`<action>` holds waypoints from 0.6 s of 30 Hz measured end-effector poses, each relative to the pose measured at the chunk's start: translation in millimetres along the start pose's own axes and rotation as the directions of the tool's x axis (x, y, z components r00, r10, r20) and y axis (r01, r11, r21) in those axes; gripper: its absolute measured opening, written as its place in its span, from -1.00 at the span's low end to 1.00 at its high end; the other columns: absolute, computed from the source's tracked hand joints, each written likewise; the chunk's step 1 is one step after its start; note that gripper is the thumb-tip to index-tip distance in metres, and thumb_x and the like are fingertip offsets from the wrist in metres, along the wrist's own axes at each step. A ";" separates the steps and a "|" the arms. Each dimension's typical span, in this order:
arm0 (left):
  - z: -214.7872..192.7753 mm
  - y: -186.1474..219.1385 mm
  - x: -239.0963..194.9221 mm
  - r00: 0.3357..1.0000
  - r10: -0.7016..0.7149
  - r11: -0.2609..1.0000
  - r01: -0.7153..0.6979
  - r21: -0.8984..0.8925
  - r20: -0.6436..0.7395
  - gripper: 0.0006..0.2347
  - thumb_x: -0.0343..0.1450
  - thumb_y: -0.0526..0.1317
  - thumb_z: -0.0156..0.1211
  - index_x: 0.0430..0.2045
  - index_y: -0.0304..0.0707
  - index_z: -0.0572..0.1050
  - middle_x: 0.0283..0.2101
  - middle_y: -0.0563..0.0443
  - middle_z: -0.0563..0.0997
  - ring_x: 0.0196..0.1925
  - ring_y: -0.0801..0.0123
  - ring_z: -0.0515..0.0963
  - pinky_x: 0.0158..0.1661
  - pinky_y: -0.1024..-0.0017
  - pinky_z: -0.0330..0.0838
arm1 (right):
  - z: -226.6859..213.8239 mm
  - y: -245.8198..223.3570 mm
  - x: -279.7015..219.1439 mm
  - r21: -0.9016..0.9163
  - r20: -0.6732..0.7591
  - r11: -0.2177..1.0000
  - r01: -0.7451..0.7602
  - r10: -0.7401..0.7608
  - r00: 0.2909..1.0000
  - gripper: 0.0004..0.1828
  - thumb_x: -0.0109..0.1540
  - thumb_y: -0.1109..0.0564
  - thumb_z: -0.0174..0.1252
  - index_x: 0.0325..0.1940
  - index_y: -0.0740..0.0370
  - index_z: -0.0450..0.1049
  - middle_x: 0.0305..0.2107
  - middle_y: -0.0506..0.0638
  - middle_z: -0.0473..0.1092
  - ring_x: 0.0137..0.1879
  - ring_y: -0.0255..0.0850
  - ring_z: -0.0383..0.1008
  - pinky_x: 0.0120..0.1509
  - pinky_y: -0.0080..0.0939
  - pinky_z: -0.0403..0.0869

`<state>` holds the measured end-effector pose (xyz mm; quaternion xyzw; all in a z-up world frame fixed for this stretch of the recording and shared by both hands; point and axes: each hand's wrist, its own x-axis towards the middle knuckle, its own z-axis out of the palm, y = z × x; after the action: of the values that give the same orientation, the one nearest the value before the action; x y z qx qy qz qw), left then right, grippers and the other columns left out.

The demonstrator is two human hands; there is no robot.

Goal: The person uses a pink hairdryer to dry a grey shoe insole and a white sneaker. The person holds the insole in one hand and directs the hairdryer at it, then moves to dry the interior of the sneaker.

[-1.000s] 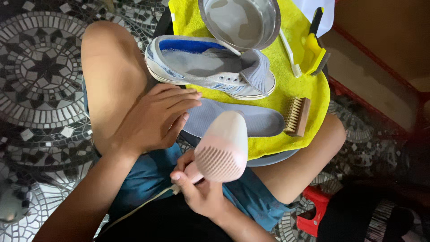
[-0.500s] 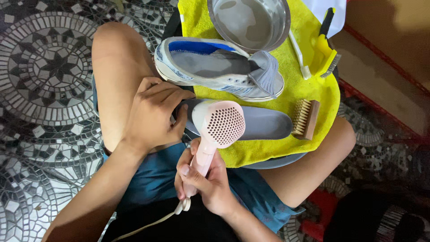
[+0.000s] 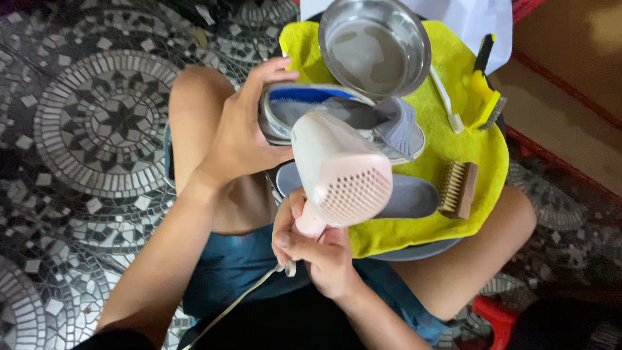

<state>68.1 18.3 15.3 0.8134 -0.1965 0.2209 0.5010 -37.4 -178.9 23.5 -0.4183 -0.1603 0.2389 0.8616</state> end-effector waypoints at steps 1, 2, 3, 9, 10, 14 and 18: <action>-0.5 -2.9 1.4 1.000 0.006 1.000 -0.006 0.006 0.002 -0.16 0.40 -0.07 0.72 0.50 -0.25 0.21 0.36 -0.14 0.62 0.42 0.18 0.69 0.43 0.29 0.50 | 0.7 6.6 6.8 0.003 0.004 1.000 0.007 -0.007 1.000 -0.65 0.34 0.22 0.26 -0.06 0.11 0.16 -0.47 0.12 0.27 -0.52 -0.16 0.31 -0.48 -0.27 0.24; -0.9 -6.2 2.7 1.000 -0.014 1.000 0.014 -0.026 0.006 -0.21 0.37 -0.11 0.74 0.44 -0.19 0.27 0.29 -0.12 0.69 0.35 0.25 0.73 0.38 0.35 0.52 | 1.2 13.5 13.7 0.053 -0.051 0.998 0.029 -0.026 0.998 -0.67 0.30 0.28 0.25 -0.08 0.13 0.18 -0.47 0.10 0.26 -0.57 -0.16 0.29 -0.53 -0.27 0.16; -0.2 -8.9 3.0 0.999 -0.037 0.998 0.038 -0.058 0.012 -0.25 0.35 -0.15 0.75 0.39 -0.12 0.33 0.23 -0.10 0.75 0.27 0.33 0.77 0.32 0.42 0.54 | 1.4 20.0 19.4 0.103 -0.107 0.993 0.050 -0.039 0.993 -0.67 0.25 0.34 0.23 -0.10 0.14 0.21 -0.46 0.08 0.25 -0.62 -0.16 0.27 -0.58 -0.27 0.08; -3.2 -3.6 5.5 0.990 -0.137 0.988 0.139 -0.061 0.022 -0.45 0.33 -0.15 0.64 0.21 -0.15 0.51 0.19 0.05 0.74 0.23 0.37 0.75 0.26 0.41 0.54 | -4.4 40.6 27.6 0.044 -0.148 0.998 0.053 -0.046 0.988 -0.69 0.36 0.31 0.27 -0.13 0.13 0.23 -0.38 0.03 0.28 -0.64 -0.17 0.27 -0.60 -0.31 0.17; -1.8 -4.3 3.5 0.990 -0.143 0.988 0.144 -0.055 0.019 -0.45 0.33 -0.15 0.64 0.21 -0.15 0.51 0.19 0.05 0.74 0.23 0.37 0.75 0.26 0.41 0.54 | -4.8 39.4 27.2 0.049 -0.144 0.998 0.047 -0.040 0.989 -0.69 0.36 0.31 0.27 -0.13 0.13 0.23 -0.38 0.03 0.28 -0.64 -0.17 0.27 -0.60 -0.31 0.17; -2.7 -8.1 4.7 0.994 -0.114 0.992 0.114 -0.046 0.003 -0.42 0.32 -0.10 0.70 0.19 -0.17 0.51 0.18 0.05 0.73 0.22 0.39 0.74 0.27 0.42 0.54 | -0.8 27.6 37.4 0.084 -0.173 0.995 0.062 -0.046 0.984 -0.73 0.38 0.35 0.21 -0.15 0.13 0.23 -0.41 0.01 0.23 -0.66 -0.19 0.19 -0.65 -0.30 0.11; -1.0 -7.7 4.0 0.987 -0.160 0.985 0.161 -0.055 0.016 -0.36 0.24 -0.02 0.73 0.16 -0.20 0.54 0.19 0.03 0.73 0.24 0.34 0.74 0.29 0.38 0.54 | 8.0 15.8 55.1 0.112 -0.258 0.992 0.061 -0.030 0.966 -0.68 0.41 0.28 0.26 -0.14 0.12 0.18 -0.49 -0.07 0.11 -0.54 -0.37 0.07 -0.64 -0.32 0.27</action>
<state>75.3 22.1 12.3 0.8135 -0.1391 0.1697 0.5386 0.3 -135.3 20.0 -0.3896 -0.0429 0.1723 0.9037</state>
